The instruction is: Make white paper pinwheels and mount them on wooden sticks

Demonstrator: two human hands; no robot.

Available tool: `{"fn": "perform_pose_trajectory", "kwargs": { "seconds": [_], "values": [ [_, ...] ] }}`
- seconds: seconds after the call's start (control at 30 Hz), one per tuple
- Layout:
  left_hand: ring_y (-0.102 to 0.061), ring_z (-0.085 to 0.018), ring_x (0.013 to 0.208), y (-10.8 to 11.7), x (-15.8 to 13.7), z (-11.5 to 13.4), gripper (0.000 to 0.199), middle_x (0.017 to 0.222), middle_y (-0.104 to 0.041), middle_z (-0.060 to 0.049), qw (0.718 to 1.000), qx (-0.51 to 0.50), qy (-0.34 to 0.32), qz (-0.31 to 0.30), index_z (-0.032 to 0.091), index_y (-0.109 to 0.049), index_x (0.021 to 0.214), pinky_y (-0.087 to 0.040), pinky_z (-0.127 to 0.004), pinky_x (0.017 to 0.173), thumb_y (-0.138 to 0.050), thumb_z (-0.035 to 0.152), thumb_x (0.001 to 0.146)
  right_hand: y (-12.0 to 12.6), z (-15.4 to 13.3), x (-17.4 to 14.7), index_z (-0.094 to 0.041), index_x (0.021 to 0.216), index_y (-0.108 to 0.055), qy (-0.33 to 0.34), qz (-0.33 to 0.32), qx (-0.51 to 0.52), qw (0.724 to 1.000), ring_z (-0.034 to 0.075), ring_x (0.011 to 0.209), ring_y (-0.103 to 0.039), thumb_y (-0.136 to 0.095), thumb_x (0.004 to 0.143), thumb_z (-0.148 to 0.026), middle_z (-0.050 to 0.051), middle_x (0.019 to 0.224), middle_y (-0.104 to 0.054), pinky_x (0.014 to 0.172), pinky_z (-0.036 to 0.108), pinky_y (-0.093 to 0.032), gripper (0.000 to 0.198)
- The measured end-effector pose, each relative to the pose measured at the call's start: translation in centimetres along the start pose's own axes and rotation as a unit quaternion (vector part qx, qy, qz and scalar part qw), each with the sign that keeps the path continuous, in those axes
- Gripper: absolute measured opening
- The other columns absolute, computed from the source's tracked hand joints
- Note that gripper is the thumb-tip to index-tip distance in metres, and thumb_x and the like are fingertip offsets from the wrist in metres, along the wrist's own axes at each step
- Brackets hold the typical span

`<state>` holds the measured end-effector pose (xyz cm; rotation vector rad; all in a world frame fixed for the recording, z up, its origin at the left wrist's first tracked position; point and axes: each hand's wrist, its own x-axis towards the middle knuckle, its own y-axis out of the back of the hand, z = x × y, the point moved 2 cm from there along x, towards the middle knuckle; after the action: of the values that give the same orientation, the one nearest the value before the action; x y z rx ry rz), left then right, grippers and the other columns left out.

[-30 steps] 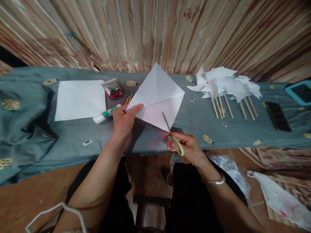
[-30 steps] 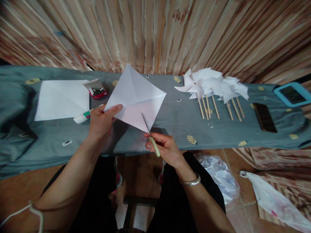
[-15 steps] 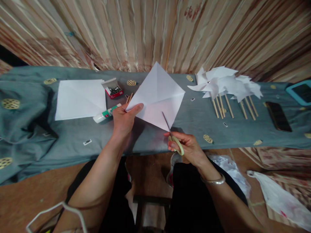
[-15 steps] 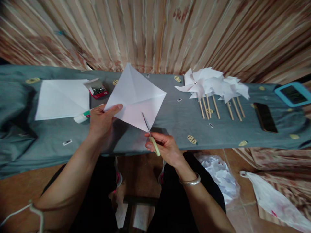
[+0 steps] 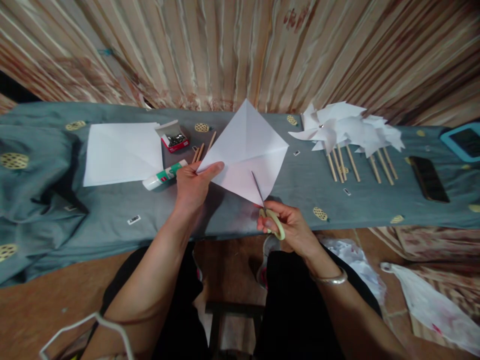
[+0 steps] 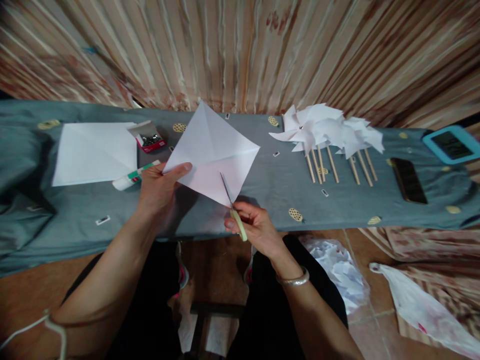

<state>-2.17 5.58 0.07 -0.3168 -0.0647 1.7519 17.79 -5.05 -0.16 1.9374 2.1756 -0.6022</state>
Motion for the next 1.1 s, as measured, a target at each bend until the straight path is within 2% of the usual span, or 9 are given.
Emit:
{"fn": "perform_pose_trajectory", "kwargs": {
  "seconds": [0.2, 0.53, 0.9, 1.1],
  "values": [
    [-0.067, -0.018, 0.069, -0.24, -0.35, 0.15, 0.02, 0.078, -0.077, -0.002, 1.0, -0.013, -0.002, -0.013, 0.022, -0.077, 0.072, -0.057, -0.033, 0.072, -0.084, 0.029, 0.055, 0.02, 0.07, 0.22, -0.022, 0.11, -0.06, -0.01, -0.007, 0.018, 1.0, 0.008, 0.056, -0.061, -0.089, 0.059, -0.05, -0.005, 0.065, -0.07, 0.056, 0.022, -0.049, 0.065],
    [-0.068, -0.016, 0.069, -0.2, -0.49, 0.06, 0.018, 0.079, -0.077, -0.003, 1.0, -0.017, 0.007, -0.021, 0.021, -0.078, 0.076, -0.057, -0.031, 0.071, -0.083, 0.025, 0.059, 0.02, 0.09, 0.22, -0.023, 0.108, -0.06, 0.001, -0.011, 0.007, 1.0, 0.009, 0.055, -0.061, -0.087, 0.062, -0.05, -0.005, 0.066, -0.069, 0.056, 0.024, -0.049, 0.06],
    [-0.069, -0.019, 0.07, -0.25, -0.47, 0.07, 0.021, 0.081, -0.078, -0.003, 1.0, -0.013, -0.003, -0.016, 0.022, -0.078, 0.076, -0.058, -0.035, 0.072, -0.085, 0.029, 0.057, -0.1, 0.14, 0.34, -0.023, 0.107, -0.06, -0.007, -0.004, 0.029, 1.0, 0.009, 0.054, -0.063, -0.089, 0.059, -0.047, -0.006, 0.064, -0.07, 0.055, 0.022, -0.05, 0.061],
    [-0.067, -0.017, 0.067, -0.37, -0.49, 0.04, 0.018, 0.078, -0.077, -0.003, 1.0, -0.018, 0.002, -0.023, 0.021, -0.077, 0.072, -0.057, -0.033, 0.07, -0.085, 0.026, 0.056, -0.26, -0.18, 0.24, -0.022, 0.106, -0.059, 0.003, -0.003, 0.024, 1.0, 0.008, 0.055, -0.061, -0.088, 0.062, -0.048, -0.006, 0.064, -0.07, 0.056, 0.021, -0.05, 0.059]
  ]
}}
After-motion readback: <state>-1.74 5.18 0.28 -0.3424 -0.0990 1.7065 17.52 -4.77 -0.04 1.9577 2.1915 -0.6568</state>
